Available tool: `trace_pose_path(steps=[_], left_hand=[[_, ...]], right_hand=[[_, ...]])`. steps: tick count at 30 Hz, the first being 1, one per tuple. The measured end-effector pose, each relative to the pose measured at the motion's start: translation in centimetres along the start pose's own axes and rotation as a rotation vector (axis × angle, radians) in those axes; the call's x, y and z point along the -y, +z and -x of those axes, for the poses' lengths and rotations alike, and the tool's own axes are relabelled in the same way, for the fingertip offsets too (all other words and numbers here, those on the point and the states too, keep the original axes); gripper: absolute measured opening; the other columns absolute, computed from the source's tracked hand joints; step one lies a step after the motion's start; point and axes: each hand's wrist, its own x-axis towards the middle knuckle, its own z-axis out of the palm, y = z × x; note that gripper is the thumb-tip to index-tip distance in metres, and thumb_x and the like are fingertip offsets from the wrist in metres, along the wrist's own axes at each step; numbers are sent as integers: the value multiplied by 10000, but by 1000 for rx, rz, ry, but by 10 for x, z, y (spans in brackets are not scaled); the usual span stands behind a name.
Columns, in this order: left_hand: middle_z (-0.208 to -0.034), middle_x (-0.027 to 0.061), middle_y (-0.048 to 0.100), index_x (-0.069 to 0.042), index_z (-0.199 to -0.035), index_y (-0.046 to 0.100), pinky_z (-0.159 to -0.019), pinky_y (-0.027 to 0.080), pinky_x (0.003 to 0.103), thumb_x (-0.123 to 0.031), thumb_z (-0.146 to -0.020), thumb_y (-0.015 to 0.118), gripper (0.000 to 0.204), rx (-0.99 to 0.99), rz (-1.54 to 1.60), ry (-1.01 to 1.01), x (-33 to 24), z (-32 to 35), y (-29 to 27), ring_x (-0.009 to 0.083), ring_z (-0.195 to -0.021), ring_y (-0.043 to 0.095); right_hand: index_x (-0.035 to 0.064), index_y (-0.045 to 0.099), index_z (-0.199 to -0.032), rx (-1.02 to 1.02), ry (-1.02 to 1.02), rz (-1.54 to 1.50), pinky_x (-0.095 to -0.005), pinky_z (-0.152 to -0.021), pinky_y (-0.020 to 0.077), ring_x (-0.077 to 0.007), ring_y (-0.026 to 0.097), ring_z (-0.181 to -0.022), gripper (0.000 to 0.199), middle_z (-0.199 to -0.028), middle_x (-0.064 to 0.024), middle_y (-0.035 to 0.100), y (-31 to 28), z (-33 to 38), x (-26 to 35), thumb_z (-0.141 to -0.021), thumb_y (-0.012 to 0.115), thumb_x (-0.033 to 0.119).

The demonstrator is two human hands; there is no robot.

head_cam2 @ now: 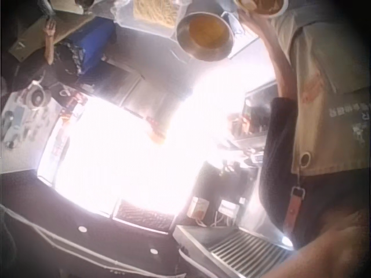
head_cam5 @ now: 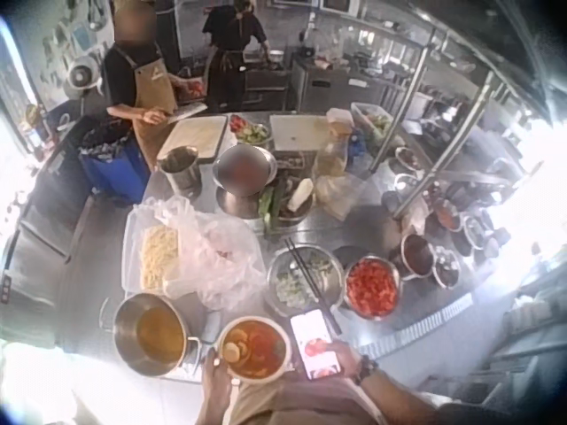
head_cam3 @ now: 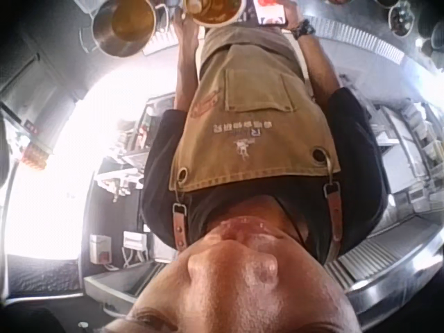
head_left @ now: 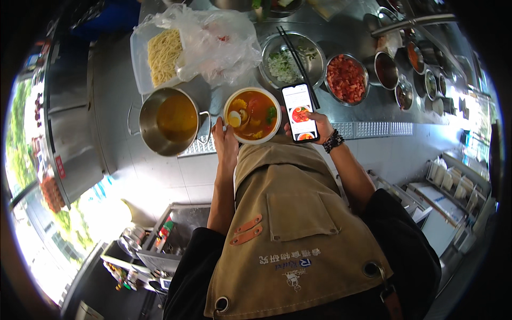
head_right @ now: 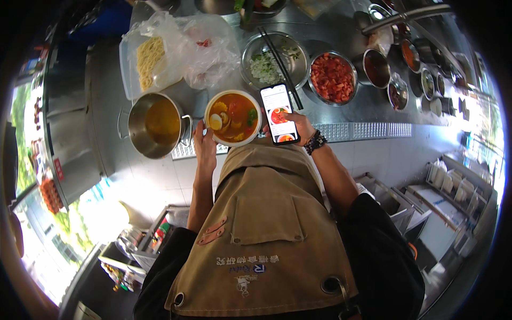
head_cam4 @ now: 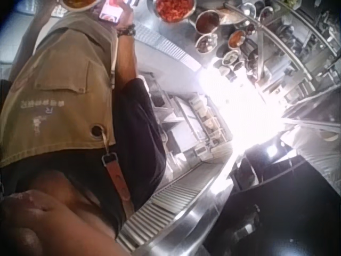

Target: The person assembles a noodle bowl by cracking an egg into a bowl of broth, adding cooked meat with a spoon, and then sealing the bowl with a lid and tape. The person also handles a smartphone briefly to view a reference image.

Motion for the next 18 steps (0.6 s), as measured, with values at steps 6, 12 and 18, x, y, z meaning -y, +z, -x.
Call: trace_pose_path(steps=[6,12,18], left_hand=[[-1203,65,568,-81,-1337,512,-746,583,367,-210,-994,494,367,136,319,-218,-14,-8,-10,207,-1043,615],[-1251,127,537,-22,-1388,422,-813,598,426,-68,-969,441,421,210,320,-249,-13,-13,-19,248,-1078,605],[-1168,84,563,-40,-1295,490,-772,597,405,-80,-934,479,363,361,276,-123,-19,-11,-21,214,-1026,632]], right_hand=[[-74,338,-1445,22,-65,-136,-491,-917,539,-417,658,-1024,785,-1110,-310,643,2,-1,-12,-878,623,388],[72,251,-1532,105,-332,-260,-592,-938,503,-470,597,-1131,767,-1499,-231,382,39,14,-12,-966,465,543],[95,252,-1541,233,-548,-438,-595,-901,512,-473,580,-1144,753,-1499,-293,343,129,53,-11,-964,397,557]])
